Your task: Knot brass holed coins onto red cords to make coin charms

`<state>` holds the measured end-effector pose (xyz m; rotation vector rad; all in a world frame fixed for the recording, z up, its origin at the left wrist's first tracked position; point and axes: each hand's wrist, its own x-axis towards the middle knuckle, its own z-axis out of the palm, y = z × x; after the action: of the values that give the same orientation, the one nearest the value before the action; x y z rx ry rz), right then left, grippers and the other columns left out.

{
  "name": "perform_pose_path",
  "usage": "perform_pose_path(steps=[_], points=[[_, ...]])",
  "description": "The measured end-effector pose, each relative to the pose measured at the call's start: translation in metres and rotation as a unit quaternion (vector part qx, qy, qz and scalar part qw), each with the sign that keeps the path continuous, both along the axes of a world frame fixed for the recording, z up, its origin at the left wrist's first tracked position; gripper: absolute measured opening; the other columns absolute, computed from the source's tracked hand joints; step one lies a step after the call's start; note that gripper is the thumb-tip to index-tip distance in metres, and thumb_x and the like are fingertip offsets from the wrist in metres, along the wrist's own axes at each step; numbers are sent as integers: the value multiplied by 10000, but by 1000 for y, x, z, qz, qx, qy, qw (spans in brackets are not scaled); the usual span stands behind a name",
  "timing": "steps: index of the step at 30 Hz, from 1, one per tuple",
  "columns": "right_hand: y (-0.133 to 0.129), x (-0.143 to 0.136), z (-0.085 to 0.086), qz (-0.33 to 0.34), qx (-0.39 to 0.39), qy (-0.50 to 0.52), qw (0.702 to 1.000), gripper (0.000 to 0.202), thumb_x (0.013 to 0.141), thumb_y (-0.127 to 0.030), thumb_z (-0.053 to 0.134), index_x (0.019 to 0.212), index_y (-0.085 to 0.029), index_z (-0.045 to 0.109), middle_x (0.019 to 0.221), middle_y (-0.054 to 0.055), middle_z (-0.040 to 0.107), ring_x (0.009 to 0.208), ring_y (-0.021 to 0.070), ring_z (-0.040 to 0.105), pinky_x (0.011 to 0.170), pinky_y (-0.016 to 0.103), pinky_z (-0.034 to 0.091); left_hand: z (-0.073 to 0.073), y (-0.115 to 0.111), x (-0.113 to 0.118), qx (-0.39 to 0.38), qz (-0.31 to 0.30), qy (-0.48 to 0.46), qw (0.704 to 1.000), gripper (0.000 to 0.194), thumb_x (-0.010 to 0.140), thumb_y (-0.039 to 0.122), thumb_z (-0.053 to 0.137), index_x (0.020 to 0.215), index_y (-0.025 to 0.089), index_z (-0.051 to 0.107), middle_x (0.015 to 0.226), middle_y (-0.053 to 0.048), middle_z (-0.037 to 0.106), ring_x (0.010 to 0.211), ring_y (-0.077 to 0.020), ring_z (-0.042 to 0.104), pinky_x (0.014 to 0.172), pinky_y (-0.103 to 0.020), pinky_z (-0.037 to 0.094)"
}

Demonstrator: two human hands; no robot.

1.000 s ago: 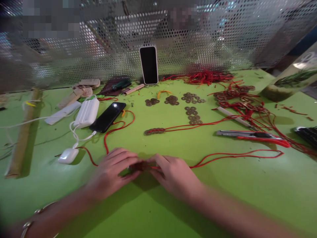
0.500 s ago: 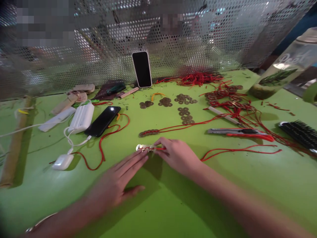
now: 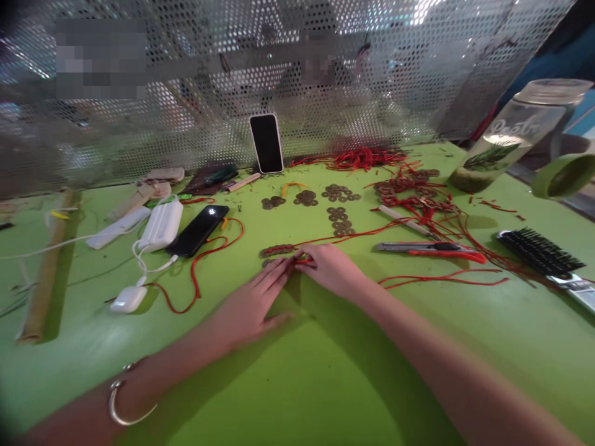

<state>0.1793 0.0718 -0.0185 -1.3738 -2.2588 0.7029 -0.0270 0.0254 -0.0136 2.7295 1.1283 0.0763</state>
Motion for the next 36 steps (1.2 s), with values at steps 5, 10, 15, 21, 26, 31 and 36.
perform_pose_path(steps=[5, 10, 15, 21, 26, 31, 36], points=[[3, 3, 3, 14, 16, -27, 999, 215, 878, -251, 534, 1053, -201, 649, 890, 28, 716, 696, 145, 634, 638, 229, 448, 2, 4, 2, -6, 13, 12, 1000, 814, 893, 659, 245, 1412, 39, 335, 1492, -197, 312, 1396, -293, 270, 1141, -428, 271], [9, 34, 15, -7, 37, -68, 997, 192, 880, -262, 509, 882, -182, 683, 791, 54, 706, 659, 163, 616, 619, 245, 421, 5, 4, -1, 9, 36, 35, 999, 796, 908, 636, 248, 1440, 45, 293, 1511, -159, 269, 1396, -273, 274, 1140, -416, 293], [18, 94, 27, -53, 67, -112, 990, 216, 865, -327, 522, 864, -195, 693, 795, 36, 696, 662, 140, 596, 618, 223, 391, 6, 3, -3, 19, 38, 42, 998, 806, 910, 633, 250, 1443, 30, 278, 1507, -145, 272, 1394, -259, 283, 1134, -412, 314], [22, 174, 28, -265, 112, -154, 945, 367, 809, -501, 557, 825, -162, 697, 609, 34, 616, 519, 121, 485, 544, 245, 326, 3, 5, -10, 35, 50, 24, 998, 757, 909, 632, 270, 1451, 104, 297, 1503, -102, 308, 1378, -239, 322, 1124, -386, 338], [20, 213, 23, -359, 129, -167, 909, 607, 748, -728, 455, 707, -157, 655, 573, 60, 586, 534, 146, 484, 563, 274, 340, 3, 7, -11, 43, 38, 20, 998, 754, 909, 627, 285, 1431, 84, 331, 1497, -126, 326, 1384, -252, 311, 1119, -410, 334], [22, 235, 12, -403, 88, -190, 891, 769, 652, -871, 338, 723, -178, 663, 577, 59, 580, 537, 179, 493, 549, 289, 346, 4, 12, -9, 53, 51, 43, 996, 770, 891, 650, 292, 1412, 89, 371, 1543, -149, 176, 1427, -293, 168, 1123, -467, 299], [24, 243, 4, -387, 62, -187, 901, 736, 649, -857, 389, 777, -201, 698, 557, 46, 583, 523, 199, 513, 546, 295, 351, 4, 16, -11, 42, 59, 56, 996, 783, 895, 651, 259, 1412, 72, 358, 1524, -163, 249, 1424, -276, 190, 1131, -455, 291]])
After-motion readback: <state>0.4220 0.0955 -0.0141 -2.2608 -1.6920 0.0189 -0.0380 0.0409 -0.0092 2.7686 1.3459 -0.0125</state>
